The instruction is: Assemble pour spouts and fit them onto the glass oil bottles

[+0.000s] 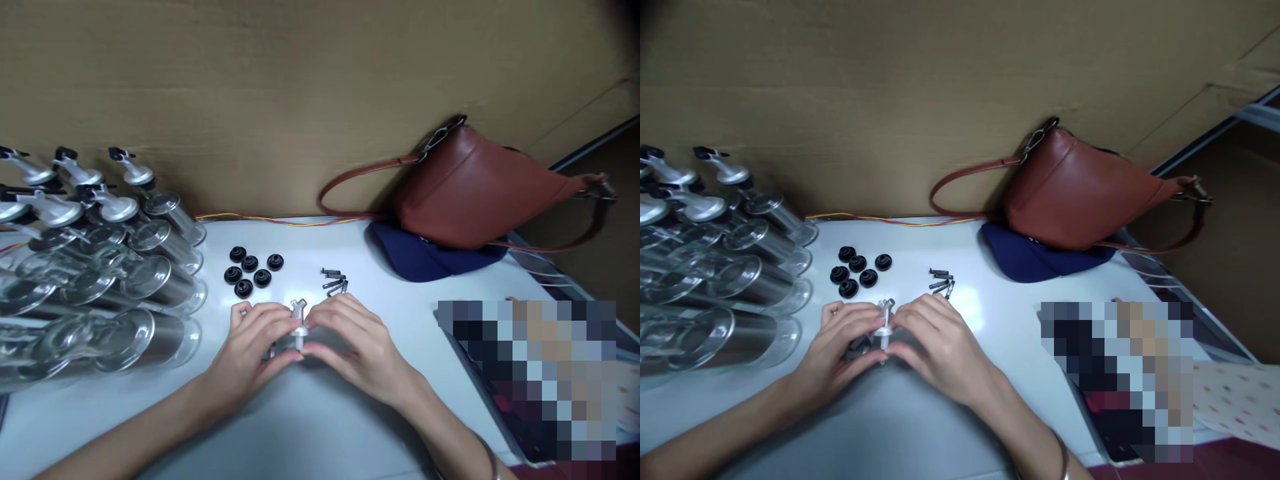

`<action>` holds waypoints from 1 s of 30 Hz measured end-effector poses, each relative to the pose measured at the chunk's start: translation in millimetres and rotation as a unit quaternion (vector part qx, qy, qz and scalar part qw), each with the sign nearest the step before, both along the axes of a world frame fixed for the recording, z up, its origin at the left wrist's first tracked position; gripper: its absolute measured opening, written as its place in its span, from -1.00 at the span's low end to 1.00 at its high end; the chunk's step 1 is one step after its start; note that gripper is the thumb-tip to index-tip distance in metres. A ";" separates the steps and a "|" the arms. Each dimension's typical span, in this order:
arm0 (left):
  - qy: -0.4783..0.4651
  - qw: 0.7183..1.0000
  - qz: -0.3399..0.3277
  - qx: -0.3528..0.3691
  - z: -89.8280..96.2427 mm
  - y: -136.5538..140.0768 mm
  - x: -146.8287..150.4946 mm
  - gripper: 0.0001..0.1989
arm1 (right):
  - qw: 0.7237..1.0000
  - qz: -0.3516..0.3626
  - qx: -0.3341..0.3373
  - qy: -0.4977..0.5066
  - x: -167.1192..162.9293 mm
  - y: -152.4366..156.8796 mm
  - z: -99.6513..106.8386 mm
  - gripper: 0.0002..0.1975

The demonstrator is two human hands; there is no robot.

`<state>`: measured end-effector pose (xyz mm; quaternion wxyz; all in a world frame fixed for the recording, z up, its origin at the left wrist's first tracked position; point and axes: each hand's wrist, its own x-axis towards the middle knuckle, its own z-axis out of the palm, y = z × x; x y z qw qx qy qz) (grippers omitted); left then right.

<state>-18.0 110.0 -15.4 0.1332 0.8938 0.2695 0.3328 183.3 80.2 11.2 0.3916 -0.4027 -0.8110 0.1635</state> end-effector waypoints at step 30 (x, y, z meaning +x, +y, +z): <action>-0.006 0.999 0.017 -0.040 8.5 1.1 -0.4 -0.73 | 0.932 -0.121 -0.303 -0.157 65.6 11.2 2.9 -0.87</action>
